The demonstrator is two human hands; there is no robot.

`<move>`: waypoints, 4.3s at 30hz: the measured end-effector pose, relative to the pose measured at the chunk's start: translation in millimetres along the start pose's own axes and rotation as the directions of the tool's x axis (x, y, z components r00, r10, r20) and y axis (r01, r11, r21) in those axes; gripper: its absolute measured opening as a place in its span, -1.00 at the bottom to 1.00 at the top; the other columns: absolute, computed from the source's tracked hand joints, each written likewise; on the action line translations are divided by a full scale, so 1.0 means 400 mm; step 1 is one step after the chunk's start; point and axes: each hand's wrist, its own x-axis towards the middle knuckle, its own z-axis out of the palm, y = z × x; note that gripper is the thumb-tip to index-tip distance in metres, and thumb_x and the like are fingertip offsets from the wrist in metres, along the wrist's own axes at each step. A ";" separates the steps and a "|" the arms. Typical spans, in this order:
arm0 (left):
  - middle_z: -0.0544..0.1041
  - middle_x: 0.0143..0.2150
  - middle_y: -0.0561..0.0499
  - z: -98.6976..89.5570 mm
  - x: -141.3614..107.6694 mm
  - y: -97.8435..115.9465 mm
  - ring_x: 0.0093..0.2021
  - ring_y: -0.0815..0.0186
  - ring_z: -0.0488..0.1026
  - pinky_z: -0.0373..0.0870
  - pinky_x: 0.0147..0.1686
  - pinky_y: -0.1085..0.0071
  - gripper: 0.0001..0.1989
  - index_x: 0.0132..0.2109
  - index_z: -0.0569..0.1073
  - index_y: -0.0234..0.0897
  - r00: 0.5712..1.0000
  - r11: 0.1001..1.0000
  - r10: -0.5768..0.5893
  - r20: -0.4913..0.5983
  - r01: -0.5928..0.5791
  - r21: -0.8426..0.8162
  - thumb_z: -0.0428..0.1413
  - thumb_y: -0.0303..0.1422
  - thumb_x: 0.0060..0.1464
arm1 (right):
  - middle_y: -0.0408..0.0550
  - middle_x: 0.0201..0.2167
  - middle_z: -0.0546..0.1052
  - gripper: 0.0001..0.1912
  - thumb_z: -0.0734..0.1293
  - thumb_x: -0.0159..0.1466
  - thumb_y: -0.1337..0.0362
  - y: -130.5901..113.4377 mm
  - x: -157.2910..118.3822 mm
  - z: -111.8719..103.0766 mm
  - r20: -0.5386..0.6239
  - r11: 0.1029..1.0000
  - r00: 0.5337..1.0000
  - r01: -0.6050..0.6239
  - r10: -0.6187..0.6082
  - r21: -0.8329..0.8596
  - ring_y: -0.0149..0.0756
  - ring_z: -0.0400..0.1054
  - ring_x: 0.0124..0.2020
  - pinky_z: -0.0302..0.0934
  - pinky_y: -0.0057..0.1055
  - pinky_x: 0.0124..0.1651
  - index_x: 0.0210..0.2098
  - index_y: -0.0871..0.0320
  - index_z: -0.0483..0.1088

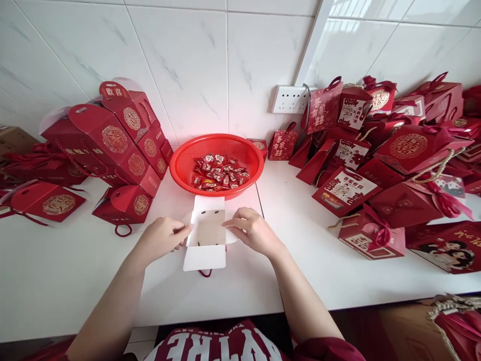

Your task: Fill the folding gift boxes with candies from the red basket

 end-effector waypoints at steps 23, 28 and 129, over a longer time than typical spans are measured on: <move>-0.04 -0.65 0.12 0.183 0.070 -0.066 -0.58 0.46 -0.04 -0.09 -0.56 0.43 -0.45 -0.64 -0.03 -0.26 0.923 0.806 0.051 -0.381 -0.264 -0.529 0.03 -0.15 0.18 | -0.04 -0.30 0.48 -0.83 0.22 0.42 0.18 0.012 0.041 0.010 -0.127 0.952 0.970 -0.172 0.209 0.254 -0.30 0.35 -0.34 0.28 -0.35 -0.27 -0.21 0.10 0.39; 0.02 -0.68 0.11 0.180 0.055 -0.069 -0.61 0.45 0.01 -0.05 -0.56 0.42 -0.45 -0.66 0.04 -0.27 0.919 0.815 0.096 -0.383 -0.293 -0.500 0.04 -0.18 0.21 | 0.00 -0.16 0.49 -0.84 0.19 0.42 0.26 0.048 0.165 -0.090 -0.120 0.986 0.979 -0.162 0.164 0.029 -0.28 0.40 -0.20 0.31 -0.35 -0.13 -0.15 0.12 0.40; 0.38 -0.50 0.14 -0.006 0.119 -0.012 -0.54 0.43 0.37 0.33 -0.44 0.49 -0.83 -0.22 0.41 -0.22 0.852 0.811 0.098 -0.514 -0.368 -0.456 0.07 -0.22 0.25 | 0.10 0.15 0.39 -0.60 0.19 0.34 -0.12 0.053 0.009 0.033 -0.276 0.891 0.925 -0.120 0.260 0.439 0.09 0.22 0.24 0.09 0.09 0.28 -0.12 0.00 0.43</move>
